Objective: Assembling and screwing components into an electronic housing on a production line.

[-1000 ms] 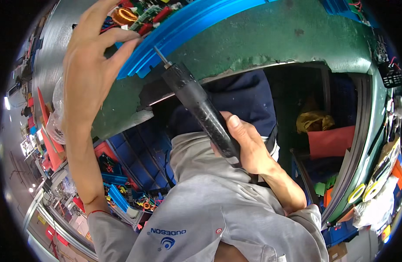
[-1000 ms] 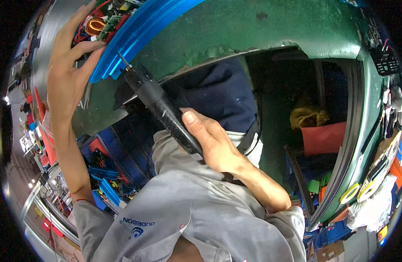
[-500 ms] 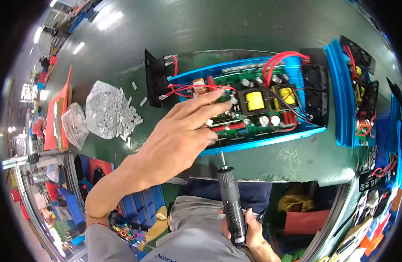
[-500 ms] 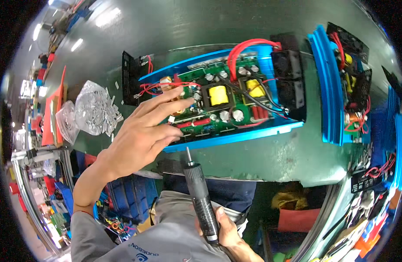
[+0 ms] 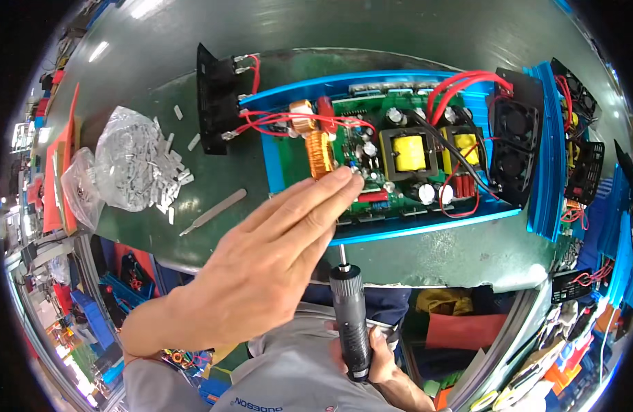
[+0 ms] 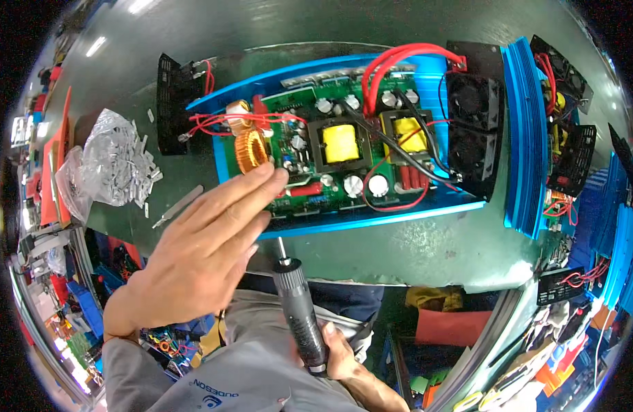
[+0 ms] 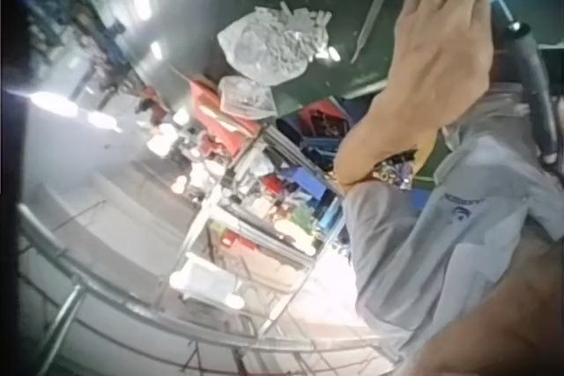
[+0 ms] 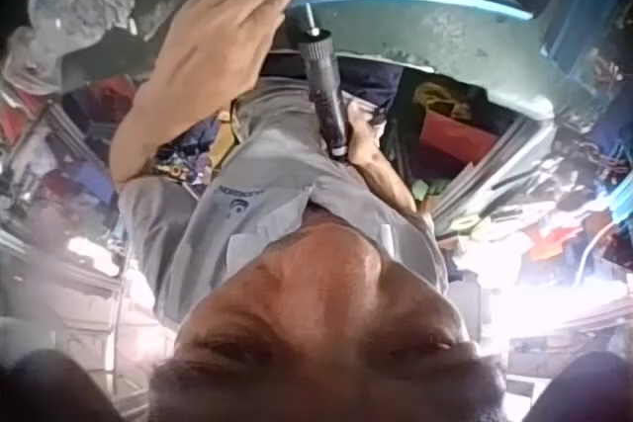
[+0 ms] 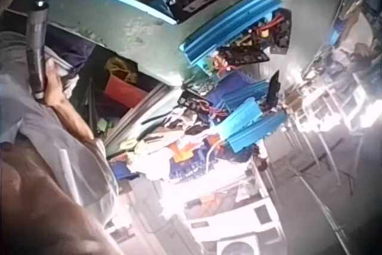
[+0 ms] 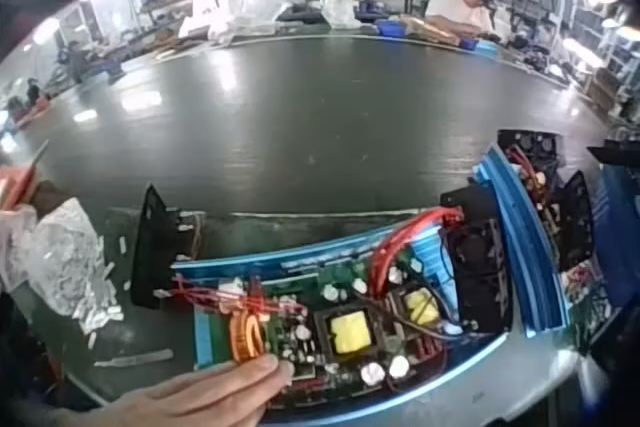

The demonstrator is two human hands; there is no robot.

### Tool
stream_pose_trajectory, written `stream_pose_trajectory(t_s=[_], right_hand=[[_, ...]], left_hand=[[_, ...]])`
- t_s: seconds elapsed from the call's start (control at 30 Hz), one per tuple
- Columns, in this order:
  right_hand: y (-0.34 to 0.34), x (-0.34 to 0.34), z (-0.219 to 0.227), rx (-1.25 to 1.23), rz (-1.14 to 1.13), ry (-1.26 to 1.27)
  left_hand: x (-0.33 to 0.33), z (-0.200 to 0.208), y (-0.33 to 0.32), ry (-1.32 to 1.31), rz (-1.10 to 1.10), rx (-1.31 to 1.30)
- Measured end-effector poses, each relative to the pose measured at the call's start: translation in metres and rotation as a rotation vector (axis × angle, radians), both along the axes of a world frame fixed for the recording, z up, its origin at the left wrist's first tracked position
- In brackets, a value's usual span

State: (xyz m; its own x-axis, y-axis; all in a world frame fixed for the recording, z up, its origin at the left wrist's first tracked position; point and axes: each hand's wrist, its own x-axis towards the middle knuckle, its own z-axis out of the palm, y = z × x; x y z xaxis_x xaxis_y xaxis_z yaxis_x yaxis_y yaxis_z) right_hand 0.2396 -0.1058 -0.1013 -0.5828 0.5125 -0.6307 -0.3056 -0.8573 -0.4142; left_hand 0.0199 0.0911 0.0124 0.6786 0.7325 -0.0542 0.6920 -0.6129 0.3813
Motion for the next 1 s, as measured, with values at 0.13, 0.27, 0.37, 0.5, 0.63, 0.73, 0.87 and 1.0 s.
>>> stream_pose_trajectory(t_s=[0.13, 0.27, 0.37, 0.5, 0.63, 0.73, 0.87, 1.0], right_hand=[[0.013, -0.002, 0.005, 0.019, -0.064, 0.215], [0.012, 0.022, 0.001, 0.460, 0.106, -0.460], [-0.009, 0.045, -0.005, 0.491, 0.115, -0.618], [-0.021, 0.050, -0.012, 0.545, 0.007, -0.610], [-0.036, 0.054, -0.025, 0.596, -0.011, -0.620], [-0.037, 0.057, -0.028, 0.578, 0.001, -0.633], [-0.031, 0.057, -0.023, 0.596, -0.134, -0.733], [-0.025, 0.057, -0.005, 0.555, -0.180, -0.731]], left_hand=[[0.007, -0.015, -0.002, -0.113, 0.128, 0.167], [0.010, -0.038, 0.015, -0.262, 0.151, 0.392], [0.012, -0.037, 0.064, -0.268, 0.139, 0.515], [0.004, -0.045, 0.142, -0.217, 0.129, 0.629], [0.005, -0.040, 0.215, -0.046, 0.307, 0.723], [0.064, -0.050, 0.227, -0.202, 0.303, 0.870], [0.206, -0.042, 0.174, -0.215, 0.254, -0.051], [0.269, -0.048, 0.178, -0.354, 0.357, -0.335]])
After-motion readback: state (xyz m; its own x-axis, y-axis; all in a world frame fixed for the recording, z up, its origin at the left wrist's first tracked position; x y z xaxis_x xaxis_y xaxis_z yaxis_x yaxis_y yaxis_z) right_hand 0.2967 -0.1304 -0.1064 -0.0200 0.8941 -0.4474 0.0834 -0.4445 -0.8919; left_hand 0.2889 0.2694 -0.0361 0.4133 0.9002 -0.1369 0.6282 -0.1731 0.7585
